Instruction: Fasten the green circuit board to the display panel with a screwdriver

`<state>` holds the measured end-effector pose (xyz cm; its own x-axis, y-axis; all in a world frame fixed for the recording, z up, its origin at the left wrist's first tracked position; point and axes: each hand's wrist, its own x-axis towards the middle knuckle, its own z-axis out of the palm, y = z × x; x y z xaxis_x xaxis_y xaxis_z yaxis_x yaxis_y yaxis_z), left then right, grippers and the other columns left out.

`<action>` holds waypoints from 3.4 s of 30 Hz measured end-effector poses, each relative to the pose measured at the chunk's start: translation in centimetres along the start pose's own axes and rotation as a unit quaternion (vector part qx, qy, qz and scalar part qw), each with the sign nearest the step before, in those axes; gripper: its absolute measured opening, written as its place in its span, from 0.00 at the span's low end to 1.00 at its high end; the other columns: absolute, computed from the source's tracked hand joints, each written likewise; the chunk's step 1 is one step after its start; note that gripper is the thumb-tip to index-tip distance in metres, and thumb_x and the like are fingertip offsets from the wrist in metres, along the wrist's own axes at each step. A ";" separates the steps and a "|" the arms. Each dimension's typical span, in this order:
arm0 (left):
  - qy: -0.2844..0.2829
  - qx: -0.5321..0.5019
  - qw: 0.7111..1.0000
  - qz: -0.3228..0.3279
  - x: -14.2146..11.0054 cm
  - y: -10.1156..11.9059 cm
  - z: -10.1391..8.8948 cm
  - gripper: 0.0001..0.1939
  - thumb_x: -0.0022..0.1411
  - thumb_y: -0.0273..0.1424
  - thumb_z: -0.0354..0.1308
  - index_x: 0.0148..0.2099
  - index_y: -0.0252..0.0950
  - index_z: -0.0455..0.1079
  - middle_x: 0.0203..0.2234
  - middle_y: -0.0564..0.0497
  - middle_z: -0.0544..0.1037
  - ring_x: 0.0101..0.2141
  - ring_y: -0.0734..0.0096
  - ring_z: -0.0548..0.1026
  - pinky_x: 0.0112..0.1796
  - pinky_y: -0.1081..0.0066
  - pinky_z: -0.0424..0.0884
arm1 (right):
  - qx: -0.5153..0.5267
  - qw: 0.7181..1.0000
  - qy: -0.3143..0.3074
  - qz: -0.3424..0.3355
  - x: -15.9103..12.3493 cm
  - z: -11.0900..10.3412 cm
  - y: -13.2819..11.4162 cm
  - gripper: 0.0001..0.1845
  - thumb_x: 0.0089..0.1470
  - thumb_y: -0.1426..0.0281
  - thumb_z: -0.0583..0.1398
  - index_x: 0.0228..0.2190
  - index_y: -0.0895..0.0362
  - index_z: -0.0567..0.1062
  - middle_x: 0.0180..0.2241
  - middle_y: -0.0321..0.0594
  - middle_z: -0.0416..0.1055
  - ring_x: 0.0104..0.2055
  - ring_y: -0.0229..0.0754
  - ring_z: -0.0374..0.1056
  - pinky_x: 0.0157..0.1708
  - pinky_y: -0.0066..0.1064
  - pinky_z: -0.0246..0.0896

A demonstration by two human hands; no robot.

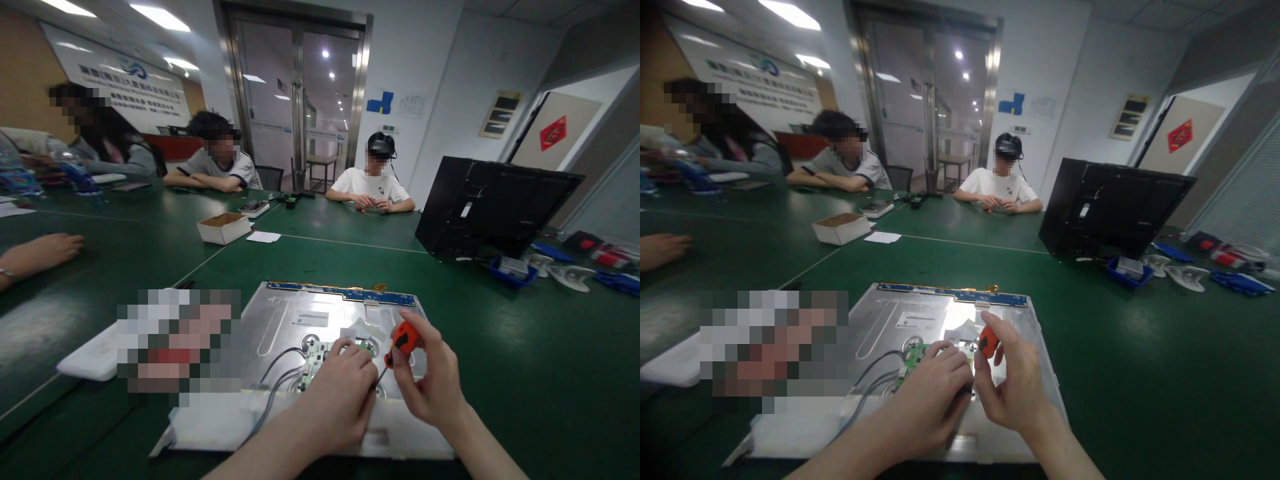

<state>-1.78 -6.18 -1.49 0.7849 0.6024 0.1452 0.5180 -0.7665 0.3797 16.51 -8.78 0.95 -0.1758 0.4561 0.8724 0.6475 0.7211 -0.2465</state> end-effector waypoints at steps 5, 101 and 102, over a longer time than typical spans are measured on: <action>-0.005 -0.005 1.000 -0.003 0.1 0.0 -0.1 0.10 0.67 0.26 0.58 0.49 0.38 0.76 0.48 0.43 0.83 0.50 0.51 0.78 0.63 0.48 0.65 | -0.026 0.999 0.022 -0.007 -0.2 0.4 0.2 0.29 0.69 0.75 0.57 0.68 0.52 0.62 0.29 0.32 0.74 0.22 0.38 0.70 0.20 0.27 0.69; 0.002 0.008 1.000 -0.003 0.0 -0.3 0.3 0.10 0.65 0.26 0.59 0.48 0.38 0.75 0.49 0.43 0.82 0.50 0.51 0.78 0.62 0.49 0.67 | -0.036 0.999 0.029 -0.016 -0.4 0.7 0.8 0.19 0.75 0.69 0.59 0.62 0.52 0.64 0.28 0.29 0.72 0.20 0.35 0.68 0.20 0.24 0.68; 0.001 0.006 1.000 -0.003 0.0 -0.3 0.3 0.10 0.65 0.26 0.59 0.49 0.38 0.75 0.49 0.43 0.82 0.50 0.51 0.78 0.62 0.49 0.67 | -0.033 0.999 0.027 -0.016 -0.3 0.7 0.7 0.18 0.75 0.69 0.59 0.62 0.52 0.65 0.28 0.30 0.73 0.20 0.35 0.67 0.20 0.24 0.67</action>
<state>-1.85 -6.03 -1.88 0.7811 0.6072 0.1456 0.5261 -0.7656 0.3703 16.54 -8.07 0.23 -0.1575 0.4033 0.9014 0.6897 0.6983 -0.1919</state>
